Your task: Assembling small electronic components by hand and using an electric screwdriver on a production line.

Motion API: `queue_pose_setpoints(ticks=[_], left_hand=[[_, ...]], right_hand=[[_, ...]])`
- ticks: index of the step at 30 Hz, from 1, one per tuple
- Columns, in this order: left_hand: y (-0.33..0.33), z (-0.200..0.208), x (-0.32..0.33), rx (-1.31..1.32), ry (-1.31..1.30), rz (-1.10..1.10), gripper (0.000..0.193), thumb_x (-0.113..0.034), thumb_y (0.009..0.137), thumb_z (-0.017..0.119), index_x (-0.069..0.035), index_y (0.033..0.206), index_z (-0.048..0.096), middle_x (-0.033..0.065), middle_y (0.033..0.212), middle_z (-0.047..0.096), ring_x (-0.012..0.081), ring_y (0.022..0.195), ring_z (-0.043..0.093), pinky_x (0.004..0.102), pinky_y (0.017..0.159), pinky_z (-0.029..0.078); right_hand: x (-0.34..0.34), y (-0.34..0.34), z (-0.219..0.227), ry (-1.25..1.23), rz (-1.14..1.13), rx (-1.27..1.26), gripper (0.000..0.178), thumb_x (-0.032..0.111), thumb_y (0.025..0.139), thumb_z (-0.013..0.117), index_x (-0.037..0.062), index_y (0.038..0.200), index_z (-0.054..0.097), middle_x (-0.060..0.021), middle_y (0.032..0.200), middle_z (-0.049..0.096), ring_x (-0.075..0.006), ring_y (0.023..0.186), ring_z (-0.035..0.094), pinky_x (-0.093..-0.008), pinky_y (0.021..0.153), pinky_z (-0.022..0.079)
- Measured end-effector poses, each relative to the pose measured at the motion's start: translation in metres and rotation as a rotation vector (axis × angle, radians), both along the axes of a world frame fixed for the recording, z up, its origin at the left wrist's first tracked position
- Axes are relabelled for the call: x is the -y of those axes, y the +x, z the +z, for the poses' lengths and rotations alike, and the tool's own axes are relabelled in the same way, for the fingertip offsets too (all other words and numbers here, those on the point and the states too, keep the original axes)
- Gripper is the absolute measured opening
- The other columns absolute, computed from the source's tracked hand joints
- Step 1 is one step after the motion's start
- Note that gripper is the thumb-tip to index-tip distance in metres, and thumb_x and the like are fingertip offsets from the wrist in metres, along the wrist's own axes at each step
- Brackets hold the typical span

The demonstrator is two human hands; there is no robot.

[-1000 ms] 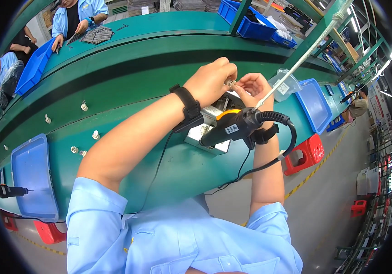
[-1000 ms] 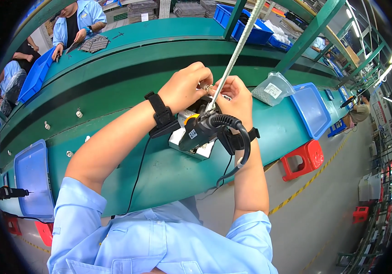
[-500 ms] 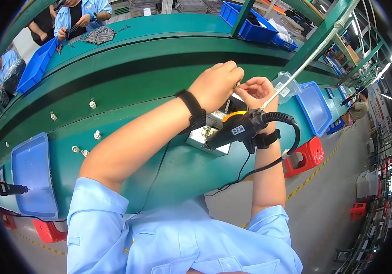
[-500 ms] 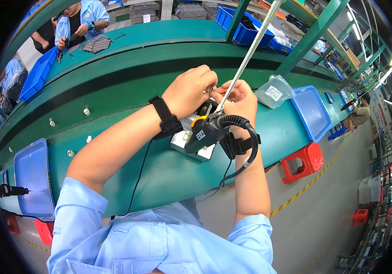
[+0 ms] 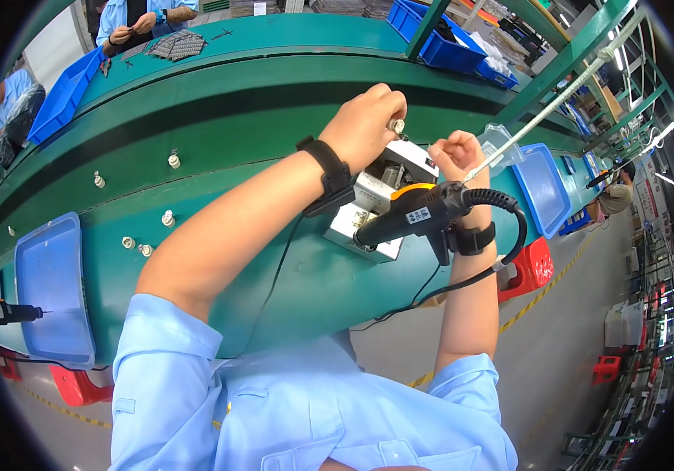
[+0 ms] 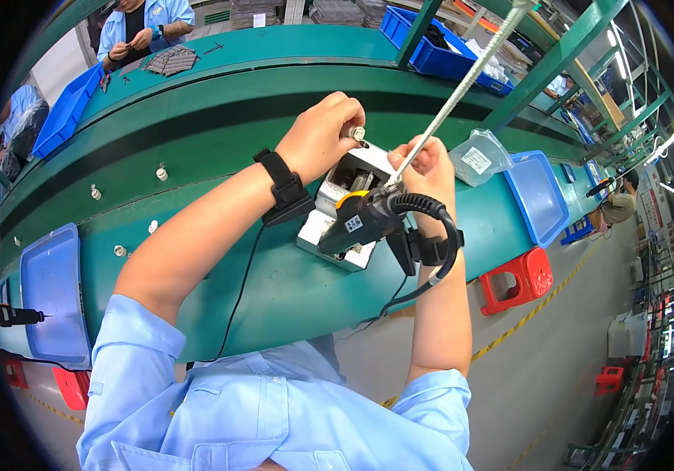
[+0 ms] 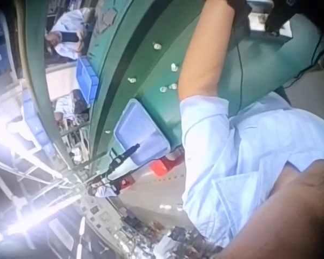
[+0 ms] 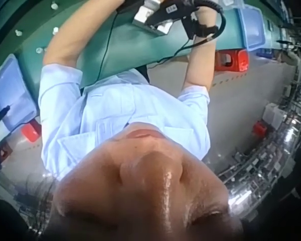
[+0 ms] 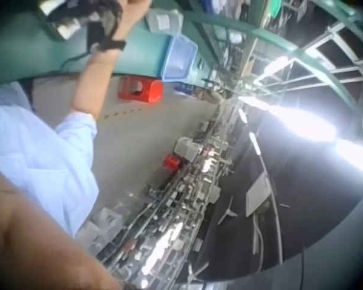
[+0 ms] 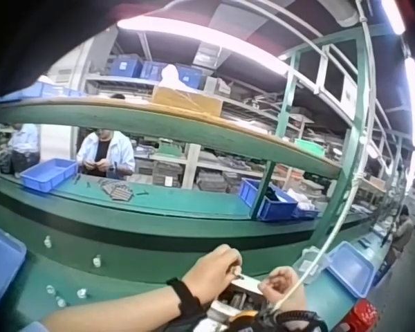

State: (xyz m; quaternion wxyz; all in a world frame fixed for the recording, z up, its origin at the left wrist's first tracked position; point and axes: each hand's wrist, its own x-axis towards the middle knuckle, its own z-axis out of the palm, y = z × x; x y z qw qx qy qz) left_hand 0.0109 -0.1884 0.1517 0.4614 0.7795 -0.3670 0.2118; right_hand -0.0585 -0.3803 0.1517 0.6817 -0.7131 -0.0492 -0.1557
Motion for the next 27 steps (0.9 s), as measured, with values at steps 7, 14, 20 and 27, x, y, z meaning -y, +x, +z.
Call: queue_pose_setpoints(ticks=[7,14,20,27], left_hand=[[-0.010,0.015,-0.027,-0.137,-0.224,-0.149,0.022,0.005,0.075,0.071,-0.003,0.092,0.060,0.0100,0.094,0.057,0.0239,0.085,0.065,0.0320,0.076,0.055],[-0.039,0.045,-0.078,-0.260,-0.375,-0.239,0.022,0.009,0.077,0.070,-0.001,0.095,0.062,0.0072,0.096,0.056,0.0184,0.092,0.066,0.0281,0.083,0.057],[-0.085,0.103,-0.147,0.035,-0.211,-0.080,0.027,0.005,0.081,0.070,-0.004,0.106,0.064,0.0060,0.100,0.059,0.0139,0.093,0.063,0.0266,0.076,0.055],[-0.080,0.219,-0.276,0.718,-0.177,0.648,0.024,-0.015,0.087,0.070,-0.007,0.108,0.066,0.0038,0.094,0.068,0.0135,0.087,0.063,0.0268,0.070,0.050]], right_hand=[[-0.003,-0.028,0.006,-0.505,-0.013,0.019,0.016,0.001,0.083,0.070,0.0002,0.097,0.062,-0.0051,0.090,0.066,-0.0094,0.083,0.061,-0.0228,0.074,0.049],[-0.021,-0.047,0.028,-0.427,-0.189,0.054,0.014,0.003,0.083,0.070,0.0014,0.095,0.064,-0.0040,0.086,0.065,-0.0104,0.081,0.060,-0.0229,0.072,0.048],[0.010,-0.025,-0.020,-0.247,0.061,0.053,0.016,0.001,0.084,0.061,0.0012,0.100,0.062,-0.0029,0.090,0.061,-0.0111,0.076,0.058,-0.0230,0.071,0.048],[-0.011,-0.046,-0.003,-0.358,0.010,0.020,0.019,0.006,0.088,0.059,0.0018,0.106,0.063,-0.0111,0.099,0.064,-0.0190,0.094,0.061,-0.0303,0.080,0.050]])
